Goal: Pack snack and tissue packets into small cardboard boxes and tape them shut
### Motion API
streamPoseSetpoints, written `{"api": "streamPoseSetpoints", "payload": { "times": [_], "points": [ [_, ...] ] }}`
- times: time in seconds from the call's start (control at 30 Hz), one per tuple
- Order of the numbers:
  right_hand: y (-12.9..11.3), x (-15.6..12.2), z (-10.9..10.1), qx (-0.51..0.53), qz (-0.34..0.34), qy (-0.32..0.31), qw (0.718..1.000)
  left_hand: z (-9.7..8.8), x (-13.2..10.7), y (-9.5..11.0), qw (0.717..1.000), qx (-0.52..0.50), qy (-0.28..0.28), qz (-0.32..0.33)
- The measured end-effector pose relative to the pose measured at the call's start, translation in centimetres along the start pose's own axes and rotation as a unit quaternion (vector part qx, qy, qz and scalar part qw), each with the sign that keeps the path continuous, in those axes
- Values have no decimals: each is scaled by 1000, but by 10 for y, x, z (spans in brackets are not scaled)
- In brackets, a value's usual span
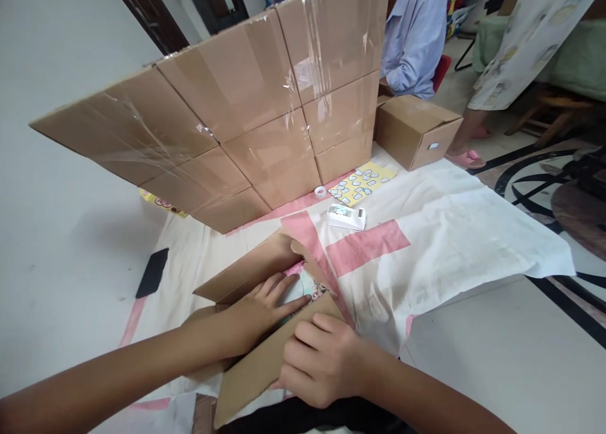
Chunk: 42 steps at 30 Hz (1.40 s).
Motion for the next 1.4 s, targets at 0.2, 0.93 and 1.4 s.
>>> {"api": "streamPoseSetpoints", "payload": {
  "times": [0.2,0.93,1.4],
  "points": [
    [44,-44,-37,59,114,189,974,-82,-45,4,994,-78,66,43],
    [107,-38,43,227,427,-27,875,0,-145,-58,720,-319,569,-238],
    [204,-68,9,254,361,60,895,-52,-105,0,900,82,401,-152]
  ]
}}
Point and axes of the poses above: each hand's wrist, its own x-axis towards the middle knuckle, its own z-axis out of the palm, y = z × x, the point moved 9 cm from there along x, towards the middle knuckle, and after that the axes turned 3 degrees about y, right-handed, at the moved point
